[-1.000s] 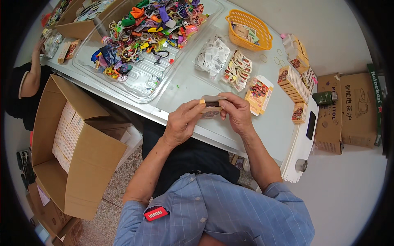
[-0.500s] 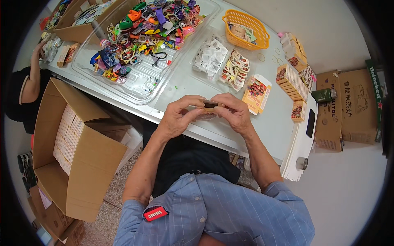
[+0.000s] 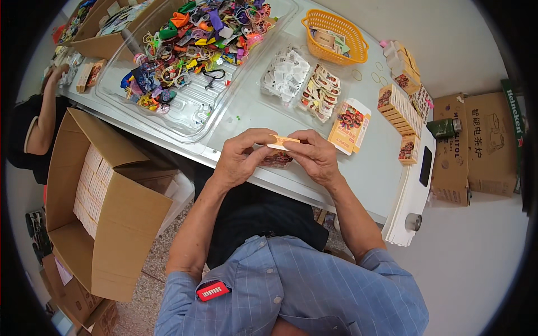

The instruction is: The person folds flat cardboard boxes into their assembled form, then fills them with plastic packages of items on an assembly table.

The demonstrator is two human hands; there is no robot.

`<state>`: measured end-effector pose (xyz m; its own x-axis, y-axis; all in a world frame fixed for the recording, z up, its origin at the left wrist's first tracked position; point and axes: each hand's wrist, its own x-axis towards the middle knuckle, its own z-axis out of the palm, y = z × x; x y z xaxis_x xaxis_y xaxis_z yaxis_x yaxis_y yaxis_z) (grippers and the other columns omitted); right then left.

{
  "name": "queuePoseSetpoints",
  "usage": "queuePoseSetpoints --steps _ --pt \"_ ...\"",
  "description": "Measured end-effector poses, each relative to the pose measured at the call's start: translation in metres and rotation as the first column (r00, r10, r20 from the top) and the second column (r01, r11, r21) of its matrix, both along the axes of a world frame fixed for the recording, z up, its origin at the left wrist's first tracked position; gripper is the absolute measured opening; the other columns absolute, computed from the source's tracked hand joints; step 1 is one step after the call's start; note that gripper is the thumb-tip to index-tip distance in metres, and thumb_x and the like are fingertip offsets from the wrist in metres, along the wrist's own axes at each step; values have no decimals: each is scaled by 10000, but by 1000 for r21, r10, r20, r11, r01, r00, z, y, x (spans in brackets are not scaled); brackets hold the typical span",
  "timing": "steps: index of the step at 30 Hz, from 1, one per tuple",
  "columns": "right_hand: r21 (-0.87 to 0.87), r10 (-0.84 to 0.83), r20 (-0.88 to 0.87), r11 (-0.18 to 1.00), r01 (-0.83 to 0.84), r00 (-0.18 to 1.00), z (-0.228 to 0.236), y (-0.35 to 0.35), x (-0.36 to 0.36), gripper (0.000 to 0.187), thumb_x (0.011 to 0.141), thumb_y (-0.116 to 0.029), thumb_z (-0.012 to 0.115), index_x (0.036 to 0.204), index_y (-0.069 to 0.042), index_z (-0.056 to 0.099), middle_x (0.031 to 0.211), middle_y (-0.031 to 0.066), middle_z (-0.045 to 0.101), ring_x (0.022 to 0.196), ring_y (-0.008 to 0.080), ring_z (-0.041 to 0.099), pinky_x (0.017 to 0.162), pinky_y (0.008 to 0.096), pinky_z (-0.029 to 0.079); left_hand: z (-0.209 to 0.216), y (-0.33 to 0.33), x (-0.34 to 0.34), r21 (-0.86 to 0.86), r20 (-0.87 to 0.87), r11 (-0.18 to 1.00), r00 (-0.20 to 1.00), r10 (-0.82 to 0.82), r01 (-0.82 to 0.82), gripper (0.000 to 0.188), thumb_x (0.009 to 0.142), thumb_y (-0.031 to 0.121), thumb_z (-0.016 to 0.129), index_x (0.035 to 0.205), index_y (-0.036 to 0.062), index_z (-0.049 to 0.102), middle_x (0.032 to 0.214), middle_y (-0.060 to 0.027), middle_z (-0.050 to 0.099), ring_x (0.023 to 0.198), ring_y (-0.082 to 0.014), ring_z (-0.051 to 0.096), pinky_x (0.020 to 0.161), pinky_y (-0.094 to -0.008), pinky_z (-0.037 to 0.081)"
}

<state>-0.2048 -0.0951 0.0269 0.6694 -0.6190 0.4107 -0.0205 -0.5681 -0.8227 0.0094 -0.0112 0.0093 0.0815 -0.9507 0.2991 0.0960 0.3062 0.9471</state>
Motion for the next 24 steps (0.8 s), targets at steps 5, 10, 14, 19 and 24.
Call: queuePoseSetpoints --steps 5,10,14,19,24 --pt "11 4 -2 1000 -4 1000 7 4 0 370 818 13 790 1165 -112 755 1110 94 679 926 193 671 795 293 552 9 4 5 64 15 998 999 -30 29 240 907 -57 673 1130 21 713 1195 -130 678 1016 -178 682 755 -269 593" --pt "152 -18 -31 988 22 999 15 7 -3 312 853 -37 768 1162 -67 742 1074 104 706 954 216 668 853 314 537 16 7 5 50 55 998 998 -29 26 241 895 -24 710 1128 35 726 1182 -121 690 989 -158 686 722 -256 583" --pt "110 -90 -86 989 99 992 17 9 2 273 872 -52 747 1145 -33 732 1035 113 724 945 225 670 840 320 541 12 9 6 165 22 986 999 -30 26 245 893 32 737 1138 38 728 1158 -96 707 959 -134 686 699 -245 565" --pt "-24 -100 -132 995 97 986 21 12 1 228 900 -47 722 1127 -23 729 1035 104 730 925 212 669 819 329 535 15 8 7 224 73 975 997 -25 8 253 905 92 741 1146 19 720 1118 -78 719 927 -118 678 675 -245 550" --pt "-48 -190 -142 982 185 971 26 30 -5 209 893 -36 726 1102 -26 736 987 91 733 852 193 664 757 316 528 41 -2 10 447 33 879 978 -204 168 269 925 66 716 1185 -3 701 1047 -77 742 885 -100 674 687 -240 557"
